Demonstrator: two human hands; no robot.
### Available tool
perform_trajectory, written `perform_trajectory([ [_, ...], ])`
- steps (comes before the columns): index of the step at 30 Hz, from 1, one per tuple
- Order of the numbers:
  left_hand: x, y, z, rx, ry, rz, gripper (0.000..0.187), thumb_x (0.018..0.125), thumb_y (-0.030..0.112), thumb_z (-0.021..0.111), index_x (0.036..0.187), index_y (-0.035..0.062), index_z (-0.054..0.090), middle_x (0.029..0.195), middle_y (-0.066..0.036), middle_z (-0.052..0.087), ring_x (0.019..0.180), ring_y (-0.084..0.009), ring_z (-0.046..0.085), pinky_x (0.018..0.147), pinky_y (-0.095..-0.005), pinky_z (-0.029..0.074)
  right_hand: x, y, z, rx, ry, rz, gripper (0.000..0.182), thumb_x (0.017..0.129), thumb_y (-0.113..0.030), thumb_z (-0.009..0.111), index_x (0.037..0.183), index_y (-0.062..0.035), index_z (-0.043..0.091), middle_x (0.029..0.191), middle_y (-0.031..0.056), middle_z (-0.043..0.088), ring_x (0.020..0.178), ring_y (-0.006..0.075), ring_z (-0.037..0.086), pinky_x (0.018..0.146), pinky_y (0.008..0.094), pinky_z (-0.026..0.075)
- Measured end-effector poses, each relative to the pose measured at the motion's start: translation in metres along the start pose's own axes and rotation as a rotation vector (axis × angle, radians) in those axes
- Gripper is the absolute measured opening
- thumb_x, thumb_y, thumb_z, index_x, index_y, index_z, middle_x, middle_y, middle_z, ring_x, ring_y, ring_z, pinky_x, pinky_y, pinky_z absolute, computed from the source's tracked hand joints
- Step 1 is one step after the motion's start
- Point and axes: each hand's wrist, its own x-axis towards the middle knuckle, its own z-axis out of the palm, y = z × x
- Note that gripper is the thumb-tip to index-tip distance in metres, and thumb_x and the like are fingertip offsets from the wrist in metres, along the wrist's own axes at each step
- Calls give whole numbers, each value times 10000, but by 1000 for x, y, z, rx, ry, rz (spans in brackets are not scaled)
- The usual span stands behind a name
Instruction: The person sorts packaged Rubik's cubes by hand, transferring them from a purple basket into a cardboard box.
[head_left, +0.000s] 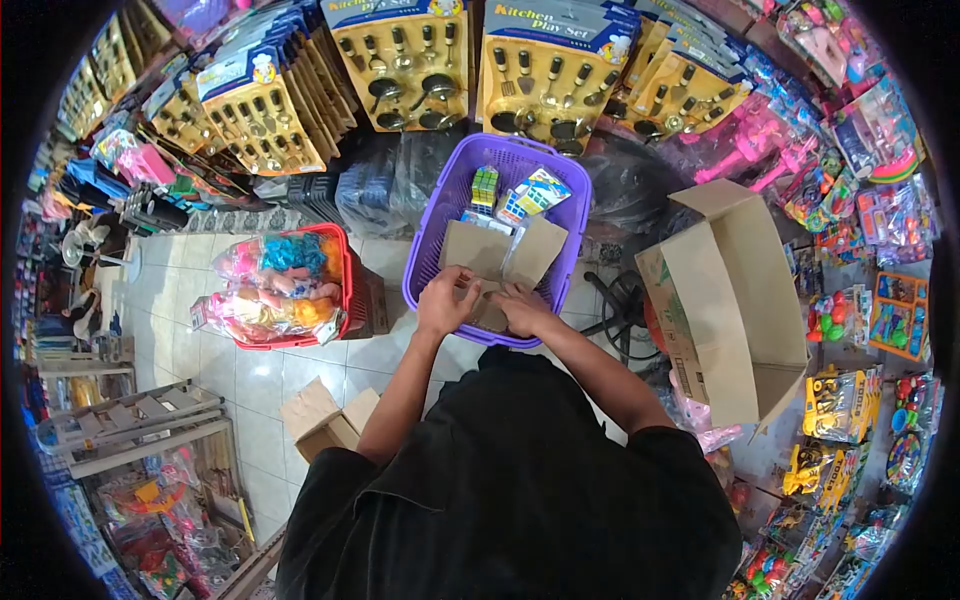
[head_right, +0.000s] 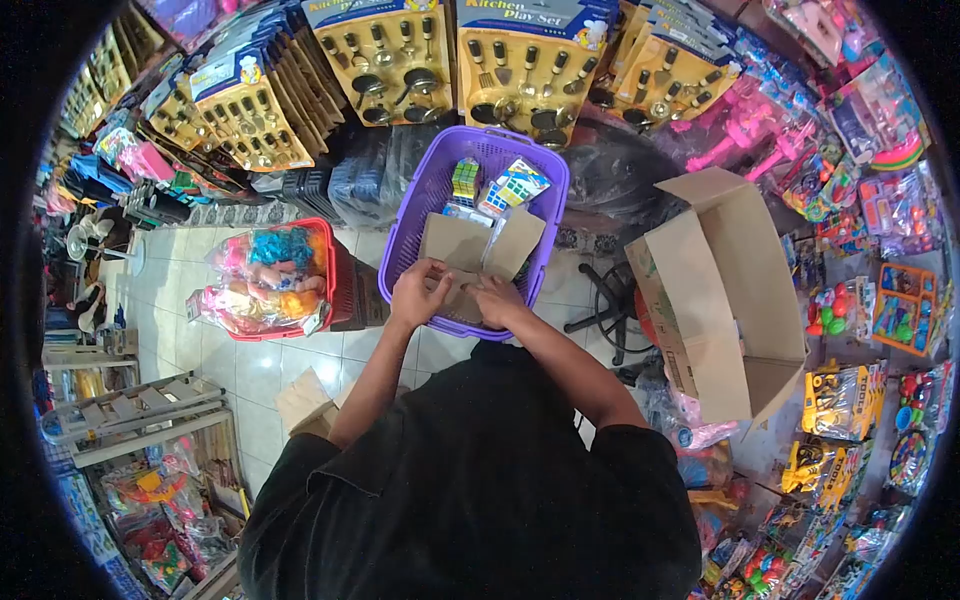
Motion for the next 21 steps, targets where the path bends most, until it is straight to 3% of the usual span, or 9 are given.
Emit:
perform_trajectory([
  [9, 10, 5, 3, -95, 51, -106, 201, 817, 181, 703, 903, 7, 649, 791, -115, 665, 674, -192, 658, 593, -298, 511, 2, 7, -10, -17, -47, -78, 587, 821, -166, 603, 1381, -262, 455, 1515, 155, 296, 1382, 373, 291, 1103, 488, 296],
  [13, 7, -7, 3, -263, 140, -120, 143, 884, 122, 645, 864, -17, 617, 756, -57, 636, 665, -109, 595, 587, -257, 474, -5, 3, -17, 118, 43, -128, 475, 828, -214, 608, 1298, -247, 550, 1485, 118, 368, 1357, 354, 332, 1066, 527, 303],
  [14, 3, -8, 2, -389, 151, -159, 129, 923, 96, 592, 855, -13, 602, 764, -30, 614, 709, -86, 573, 640, -240, 465, -7, 3, -23, 173, 117, -130, 422, 838, -220, 602, 1259, -233, 581, 1410, 110, 444, 1294, 349, 399, 1028, 521, 335],
  [16, 3, -19, 7, -508, 275, -155, 141, 922, 115, 598, 847, -5, 603, 743, -23, 609, 685, -67, 565, 612, -225, 449, -14, 3, -32, 283, 256, -136, 328, 857, -232, 588, 1180, -204, 641, 1261, 94, 596, 1169, 340, 532, 953, 509, 400],
  [19, 3, -25, 0, -602, 352, -180, 173, 964, 116, 520, 856, -3, 584, 750, -37, 600, 686, -87, 550, 633, -225, 434, -8, 14, -43, 580, 459, -202, 246, 893, -239, 561, 1095, -151, 672, 943, 67, 700, 854, 355, 639, 764, 469, 470],
  [20, 2, -24, -1, -640, 387, -155, 194, 970, 132, 514, 844, -2, 578, 742, -39, 598, 675, -89, 547, 622, -221, 428, -7, 20, -45, 491, 512, -160, 232, 938, -225, 538, 1074, -75, 652, 762, 95, 677, 672, 303, 648, 631, 418, 485],
  [21, 1, -23, -1, -678, 420, -131, 217, 976, 148, 508, 833, -2, 573, 735, -42, 596, 663, -90, 544, 611, -218, 421, -8, 23, -50, 669, 482, -131, 231, 946, -219, 533, 1059, -52, 646, 745, 104, 665, 685, 266, 652, 615, 412, 479],
])
